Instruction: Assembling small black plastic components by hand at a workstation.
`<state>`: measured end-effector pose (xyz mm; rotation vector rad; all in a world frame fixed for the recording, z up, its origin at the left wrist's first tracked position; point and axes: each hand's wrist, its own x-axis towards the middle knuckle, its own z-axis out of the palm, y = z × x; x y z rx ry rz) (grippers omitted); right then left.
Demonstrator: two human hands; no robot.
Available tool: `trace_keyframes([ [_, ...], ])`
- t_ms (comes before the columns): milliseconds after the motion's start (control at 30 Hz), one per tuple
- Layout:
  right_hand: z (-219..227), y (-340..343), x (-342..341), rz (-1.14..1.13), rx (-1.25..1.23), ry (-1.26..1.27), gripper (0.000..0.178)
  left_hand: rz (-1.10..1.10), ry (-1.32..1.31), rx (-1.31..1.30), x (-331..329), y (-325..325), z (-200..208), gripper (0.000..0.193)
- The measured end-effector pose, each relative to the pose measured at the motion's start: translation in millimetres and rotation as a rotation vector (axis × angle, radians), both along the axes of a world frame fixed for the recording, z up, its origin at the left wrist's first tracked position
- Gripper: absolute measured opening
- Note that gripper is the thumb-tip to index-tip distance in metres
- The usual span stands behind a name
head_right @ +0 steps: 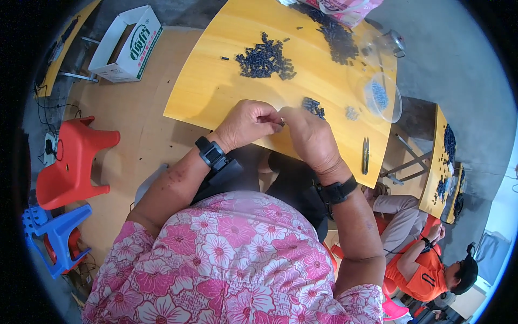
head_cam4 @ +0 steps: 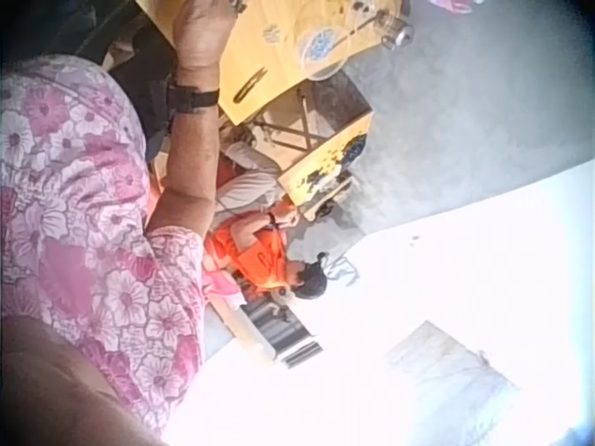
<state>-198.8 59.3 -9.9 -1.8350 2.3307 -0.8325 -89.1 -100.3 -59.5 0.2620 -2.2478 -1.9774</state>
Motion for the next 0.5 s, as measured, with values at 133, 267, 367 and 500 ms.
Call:
trace_keyframes([
  [133, 6, -3, 6, 0.127, -0.023, 0.217, 0.034, 0.033, 0.035, 0.008, -1, 2, -11, 0.010],
  [267, 7, -3, 10, 0.106, 0.018, 0.340, 0.034, 0.046, 0.057, -0.050, 0, 2, -6, 0.010],
  [367, 14, -6, 11, 0.133, 0.071, 0.346, 0.033, 0.043, 0.085, -0.089, 0, 1, -6, 0.010],
  [500, 9, -5, 12, 0.076, 0.101, 0.247, 0.032, 0.066, 0.086, -0.080, 0, 3, -7, 0.011],
])
